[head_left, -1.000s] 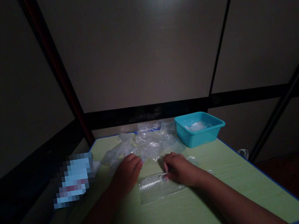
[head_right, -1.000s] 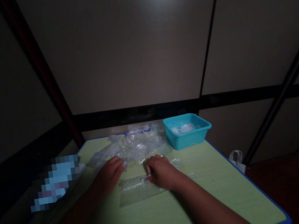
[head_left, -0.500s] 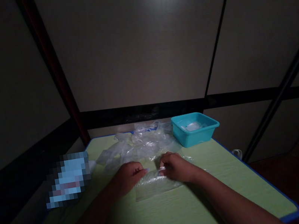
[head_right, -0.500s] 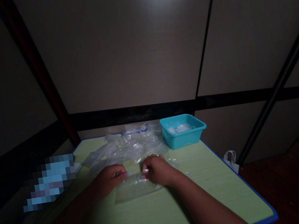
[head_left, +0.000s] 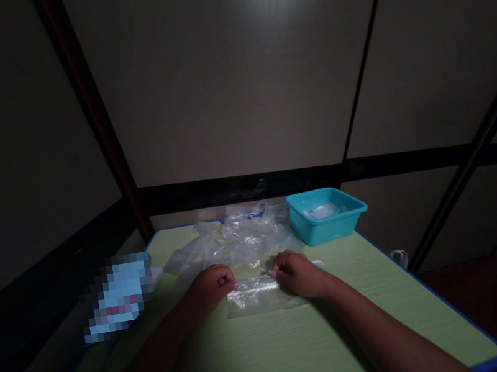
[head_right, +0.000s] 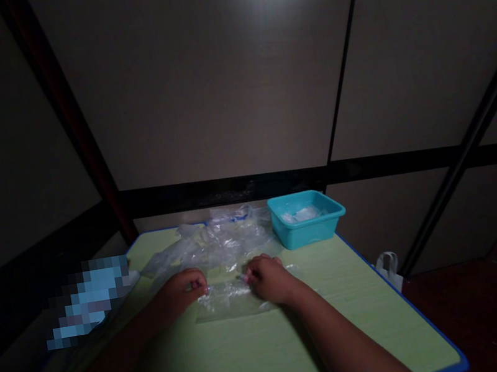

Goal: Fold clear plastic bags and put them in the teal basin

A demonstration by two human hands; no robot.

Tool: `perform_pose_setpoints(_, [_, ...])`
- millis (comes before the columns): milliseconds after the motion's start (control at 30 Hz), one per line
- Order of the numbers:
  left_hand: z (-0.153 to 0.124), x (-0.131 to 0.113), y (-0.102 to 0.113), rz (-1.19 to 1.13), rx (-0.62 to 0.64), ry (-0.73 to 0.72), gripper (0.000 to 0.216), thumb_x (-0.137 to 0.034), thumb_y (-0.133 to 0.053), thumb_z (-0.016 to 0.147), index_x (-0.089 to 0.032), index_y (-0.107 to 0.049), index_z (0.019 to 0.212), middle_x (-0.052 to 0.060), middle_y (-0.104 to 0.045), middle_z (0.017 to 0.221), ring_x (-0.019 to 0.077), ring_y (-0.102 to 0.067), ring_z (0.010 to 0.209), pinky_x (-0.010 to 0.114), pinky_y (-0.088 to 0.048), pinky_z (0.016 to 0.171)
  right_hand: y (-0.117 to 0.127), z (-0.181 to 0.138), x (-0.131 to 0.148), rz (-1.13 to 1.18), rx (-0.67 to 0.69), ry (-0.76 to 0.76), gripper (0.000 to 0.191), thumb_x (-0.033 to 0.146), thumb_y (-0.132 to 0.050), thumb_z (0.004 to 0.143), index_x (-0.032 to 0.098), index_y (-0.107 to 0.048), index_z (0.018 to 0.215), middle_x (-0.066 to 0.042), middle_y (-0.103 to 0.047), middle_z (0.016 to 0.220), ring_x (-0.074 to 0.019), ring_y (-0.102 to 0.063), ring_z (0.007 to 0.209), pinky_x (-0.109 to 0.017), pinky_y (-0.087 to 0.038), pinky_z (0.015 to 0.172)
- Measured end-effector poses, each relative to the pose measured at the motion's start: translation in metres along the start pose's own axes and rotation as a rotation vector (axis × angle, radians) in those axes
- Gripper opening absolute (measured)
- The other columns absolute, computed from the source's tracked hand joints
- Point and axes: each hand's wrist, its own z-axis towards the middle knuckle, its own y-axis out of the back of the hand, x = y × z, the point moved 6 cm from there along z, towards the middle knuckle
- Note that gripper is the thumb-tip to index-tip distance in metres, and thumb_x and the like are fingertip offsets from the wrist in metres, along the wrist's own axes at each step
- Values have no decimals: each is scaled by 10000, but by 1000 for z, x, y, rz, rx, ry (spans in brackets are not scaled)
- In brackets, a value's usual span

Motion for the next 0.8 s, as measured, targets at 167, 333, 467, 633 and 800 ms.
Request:
perform_pose_setpoints(167, [0,1,0,9,14,-2,124,-270,-525,731,-179,-583,668,-19,-546,669,139,-514,683,223,-379,624,-1,0,0,-39,11,-4,108,203,-515,763,177,-614,728,-19,-622,776,-165,-510,818,-251,-317,714])
perform_pose_setpoints(333, [-2,1,0,29,-11,57,175,-315,-484,783,-184,-593,741,-16,-554,660,141,-513,647,229,-384,587,-1,1,3,-63,-7,-13,92,233,-534,764,186,-605,729,-12,-627,775,-163,-502,812,-252,-303,713])
perform_pose_setpoints(467, [-7,-25,11,173,-187,-37,184,-310,-508,781,-200,-595,900,35,-602,831,195,-533,814,307,-412,755,-3,1,7,-119,-3,-22,87,238,-532,766,190,-600,741,-17,-623,781,-167,-497,820,-256,-287,693])
perform_pose_setpoints(633, [-16,-71,-4,253,34,-283,315,-248,-488,830,-288,-556,1134,30,-586,1142,225,-458,1111,420,-254,997,-6,0,8,-182,-9,-19,99,244,-506,790,192,-590,775,-19,-620,803,-171,-492,855,-267,-266,695])
perform_pose_setpoints(800, [-19,-62,-20,257,174,-288,425,-204,-439,864,-367,-429,1256,-23,-509,1276,202,-352,1250,479,-110,1059,-5,0,8,-275,-23,-31,124,277,-492,809,179,-561,777,-39,-606,813,-180,-475,855,-285,-243,689])
